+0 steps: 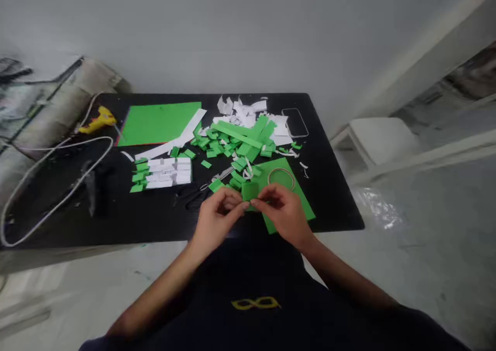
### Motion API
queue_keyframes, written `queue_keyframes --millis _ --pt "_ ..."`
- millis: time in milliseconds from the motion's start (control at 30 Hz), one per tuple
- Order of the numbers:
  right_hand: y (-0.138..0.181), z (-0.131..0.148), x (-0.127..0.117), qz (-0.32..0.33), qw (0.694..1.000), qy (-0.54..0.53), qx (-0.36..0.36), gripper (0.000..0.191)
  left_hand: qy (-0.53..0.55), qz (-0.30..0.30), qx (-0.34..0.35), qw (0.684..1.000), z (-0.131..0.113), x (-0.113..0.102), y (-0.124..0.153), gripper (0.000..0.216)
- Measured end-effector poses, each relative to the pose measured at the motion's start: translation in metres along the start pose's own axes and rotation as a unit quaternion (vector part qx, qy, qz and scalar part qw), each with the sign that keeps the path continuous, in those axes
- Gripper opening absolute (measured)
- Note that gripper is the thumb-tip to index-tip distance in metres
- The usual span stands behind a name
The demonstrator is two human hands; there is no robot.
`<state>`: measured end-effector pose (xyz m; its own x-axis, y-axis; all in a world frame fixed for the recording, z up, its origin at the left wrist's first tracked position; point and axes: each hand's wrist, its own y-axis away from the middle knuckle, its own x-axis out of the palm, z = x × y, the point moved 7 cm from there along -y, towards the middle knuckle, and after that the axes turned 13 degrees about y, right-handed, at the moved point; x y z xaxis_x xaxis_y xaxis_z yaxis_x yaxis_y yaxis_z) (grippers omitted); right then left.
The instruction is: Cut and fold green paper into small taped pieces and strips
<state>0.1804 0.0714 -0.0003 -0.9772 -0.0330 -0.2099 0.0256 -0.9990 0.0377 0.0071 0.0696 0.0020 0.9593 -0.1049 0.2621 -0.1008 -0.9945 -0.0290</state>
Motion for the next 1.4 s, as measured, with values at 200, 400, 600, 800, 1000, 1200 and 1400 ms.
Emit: queue_keyframes --millis 200,400,600,800,1000,1200,1400 --pt "0.001 0.0 0.001 0.001 0.999 -0.015 0.03 0.032 0.001 0.011 -0.018 1.0 0.002 -0.003 0.002 0.021" --pt "0.002 0.0 0.002 0.001 0.998 -0.038 0.045 0.031 0.007 0.031 -0.02 0.999 0.002 -0.001 0.001 0.023" --pt "0.0 0.005 0.0 -0.014 0.999 -0.018 0.023 0.023 -0.039 0.055 0.004 0.998 -0.003 0.001 0.002 0.016" --pt "0.002 0.009 0.0 -0.025 0.999 0.026 0.009 0.014 -0.042 0.016 0.08 0.996 -0.011 -0.004 0.001 0.017" --pt "0.005 0.011 0.003 -0.017 1.0 0.023 0.012 0.014 -0.111 -0.012 0.094 0.989 -0.013 -0.006 0.002 0.009" --pt "0.005 0.008 0.005 -0.017 0.999 0.018 0.033 0.019 -0.129 -0.01 0.085 0.988 -0.016 -0.003 0.004 0.01" --pt "0.004 0.008 0.004 -0.019 0.999 0.022 0.038 0.022 -0.13 -0.008 0.078 0.988 -0.017 -0.002 0.004 0.012"
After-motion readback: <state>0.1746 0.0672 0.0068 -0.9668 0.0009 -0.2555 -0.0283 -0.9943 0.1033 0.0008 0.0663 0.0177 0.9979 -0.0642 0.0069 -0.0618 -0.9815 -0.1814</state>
